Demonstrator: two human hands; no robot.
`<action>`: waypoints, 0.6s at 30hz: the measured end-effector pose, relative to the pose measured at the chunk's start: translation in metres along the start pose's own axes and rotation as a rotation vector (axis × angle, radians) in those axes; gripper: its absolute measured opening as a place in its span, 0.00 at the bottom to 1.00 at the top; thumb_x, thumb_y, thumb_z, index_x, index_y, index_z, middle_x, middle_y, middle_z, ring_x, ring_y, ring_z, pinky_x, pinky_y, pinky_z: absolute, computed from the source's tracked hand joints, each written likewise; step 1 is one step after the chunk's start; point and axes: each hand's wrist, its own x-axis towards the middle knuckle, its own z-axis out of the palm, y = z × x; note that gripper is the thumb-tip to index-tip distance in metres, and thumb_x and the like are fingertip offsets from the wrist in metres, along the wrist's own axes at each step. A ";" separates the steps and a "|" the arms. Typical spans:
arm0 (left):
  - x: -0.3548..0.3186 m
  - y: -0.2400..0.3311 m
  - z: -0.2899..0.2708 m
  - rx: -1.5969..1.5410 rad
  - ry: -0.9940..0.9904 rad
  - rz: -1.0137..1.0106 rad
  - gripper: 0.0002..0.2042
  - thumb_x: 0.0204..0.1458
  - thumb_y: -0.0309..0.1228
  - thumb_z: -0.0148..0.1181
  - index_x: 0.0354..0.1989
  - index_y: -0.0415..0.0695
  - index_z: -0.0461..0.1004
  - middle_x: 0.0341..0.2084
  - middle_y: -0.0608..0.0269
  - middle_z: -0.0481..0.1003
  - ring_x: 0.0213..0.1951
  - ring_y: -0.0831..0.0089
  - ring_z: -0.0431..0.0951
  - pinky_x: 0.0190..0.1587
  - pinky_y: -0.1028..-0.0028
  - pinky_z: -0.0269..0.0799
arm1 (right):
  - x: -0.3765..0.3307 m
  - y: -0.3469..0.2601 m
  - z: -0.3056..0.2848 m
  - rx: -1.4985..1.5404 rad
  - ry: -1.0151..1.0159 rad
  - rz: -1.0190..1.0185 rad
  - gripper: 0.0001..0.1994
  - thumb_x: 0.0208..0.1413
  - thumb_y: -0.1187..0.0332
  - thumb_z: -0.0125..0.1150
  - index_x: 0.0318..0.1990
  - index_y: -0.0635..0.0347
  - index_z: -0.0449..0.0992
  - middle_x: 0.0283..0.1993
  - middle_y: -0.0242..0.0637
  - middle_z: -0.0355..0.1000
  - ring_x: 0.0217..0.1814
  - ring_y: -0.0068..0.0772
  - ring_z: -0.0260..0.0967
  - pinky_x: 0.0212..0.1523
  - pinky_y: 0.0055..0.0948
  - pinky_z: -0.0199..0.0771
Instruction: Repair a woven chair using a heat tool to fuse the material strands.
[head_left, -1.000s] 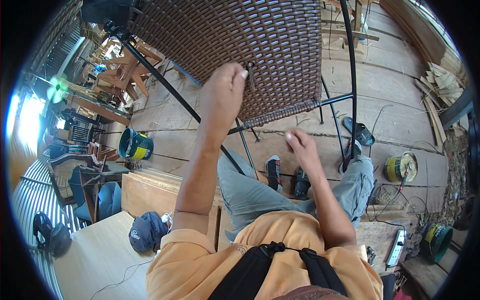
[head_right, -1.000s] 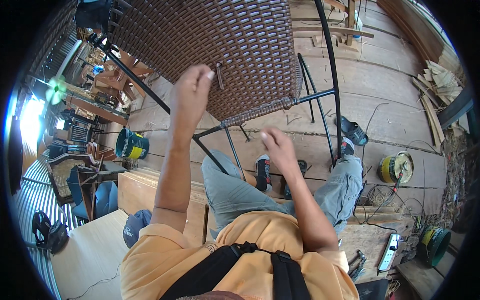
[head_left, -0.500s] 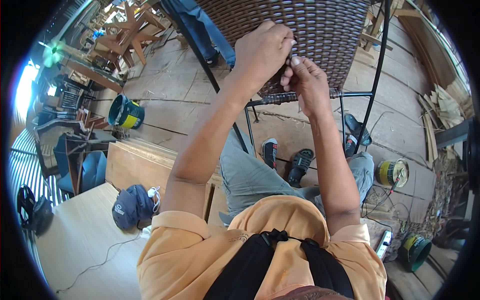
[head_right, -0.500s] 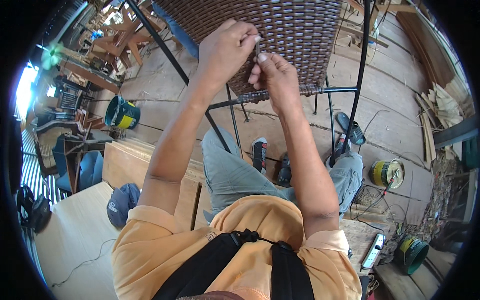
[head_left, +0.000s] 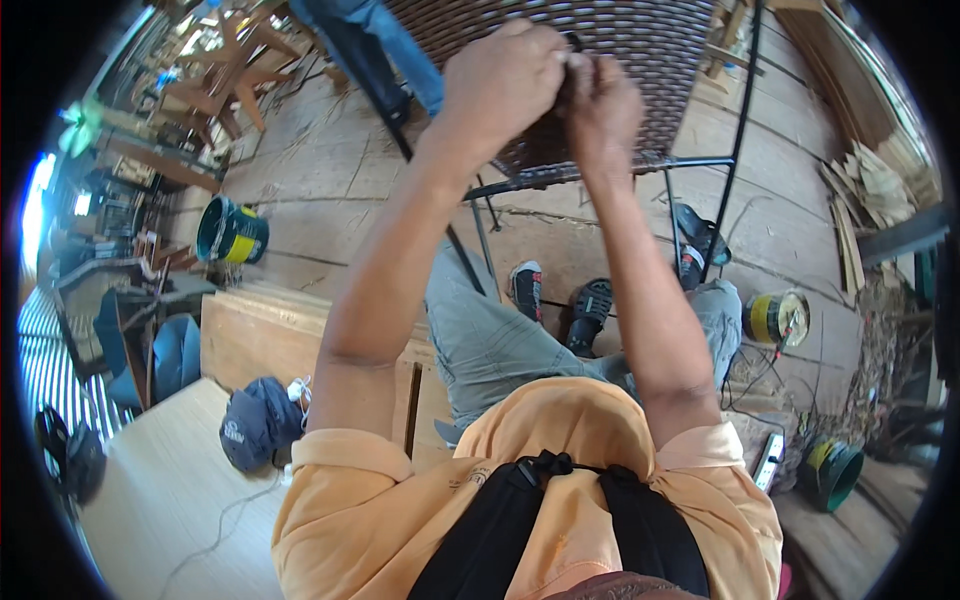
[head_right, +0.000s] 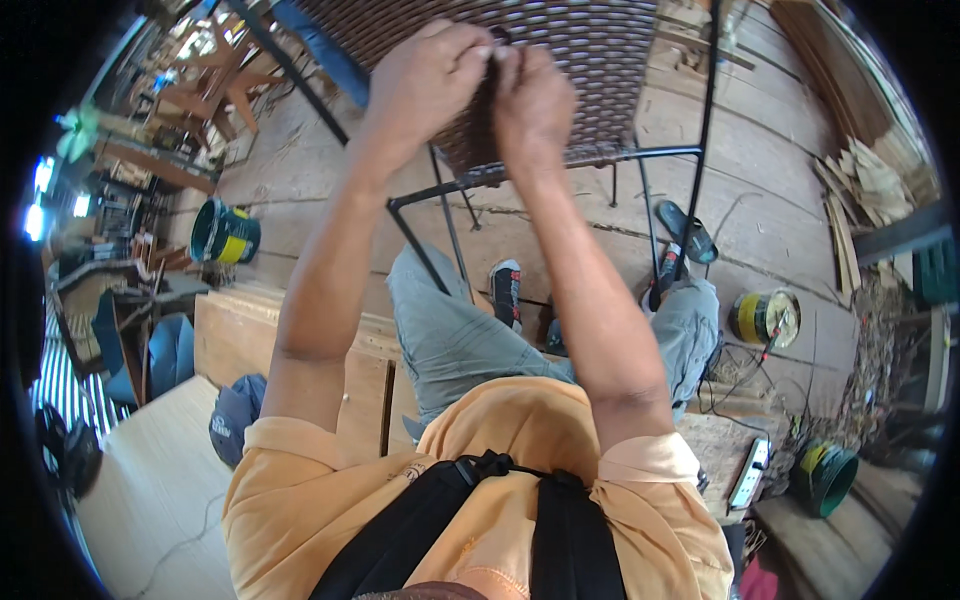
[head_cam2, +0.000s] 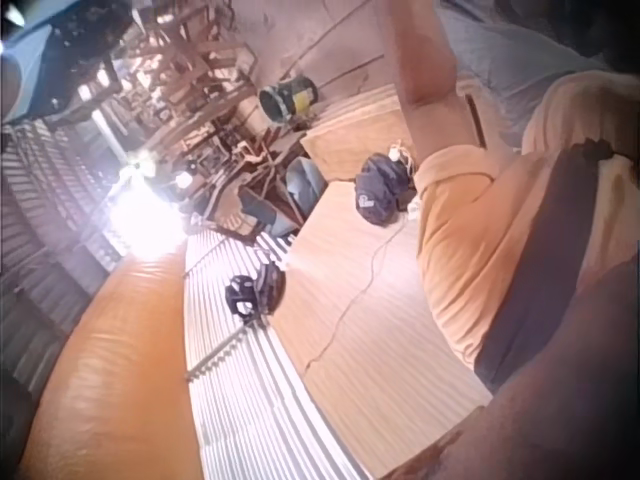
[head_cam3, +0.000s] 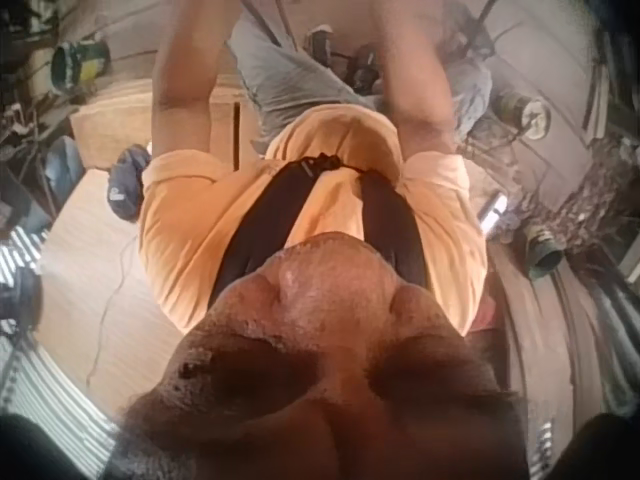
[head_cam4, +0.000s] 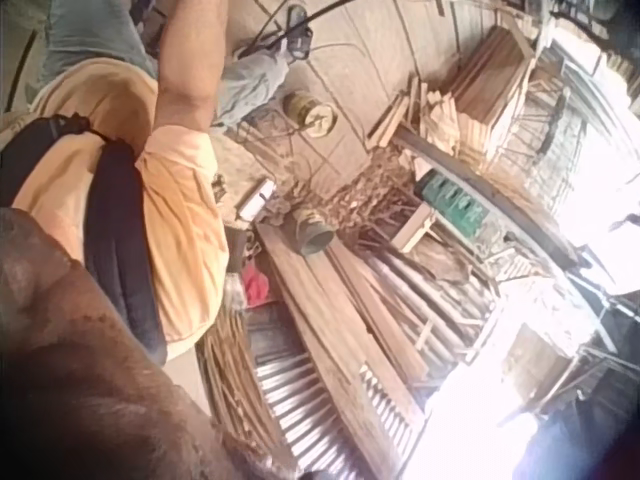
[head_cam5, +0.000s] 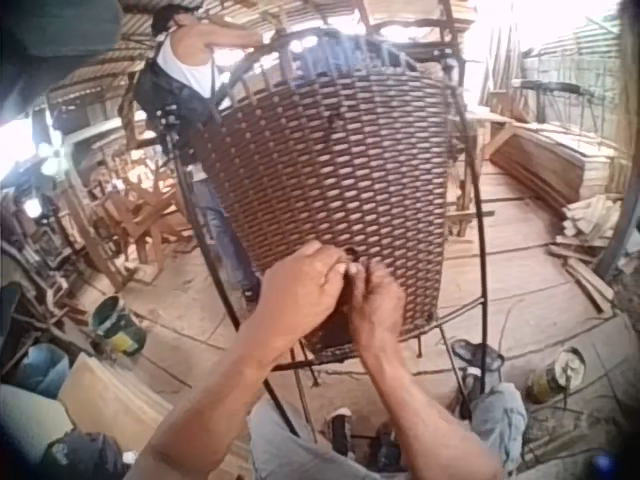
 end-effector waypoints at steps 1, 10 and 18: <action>0.001 -0.002 0.000 -0.013 -0.031 -0.025 0.08 0.50 0.34 0.53 0.34 0.47 0.77 0.32 0.57 0.75 0.34 0.58 0.76 0.36 0.64 0.72 | -0.004 -0.002 0.003 0.021 0.002 0.034 0.14 0.59 0.61 0.52 0.29 0.62 0.72 0.27 0.53 0.72 0.31 0.58 0.70 0.31 0.47 0.68; 0.000 0.026 0.006 0.024 0.054 -0.143 0.07 0.47 0.31 0.56 0.34 0.47 0.73 0.31 0.58 0.73 0.32 0.55 0.75 0.35 0.58 0.70 | 0.001 -0.001 -0.027 0.109 0.098 -0.186 0.07 0.55 0.68 0.55 0.36 0.61 0.74 0.31 0.46 0.72 0.34 0.49 0.70 0.34 0.38 0.70; -0.027 0.024 0.018 -0.245 0.411 -0.164 0.09 0.50 0.18 0.50 0.40 0.38 0.71 0.33 0.57 0.72 0.33 0.66 0.74 0.39 0.72 0.70 | 0.017 -0.022 -0.041 -0.101 -0.173 -0.403 0.14 0.50 0.77 0.52 0.45 0.59 0.71 0.41 0.45 0.69 0.43 0.50 0.69 0.39 0.40 0.71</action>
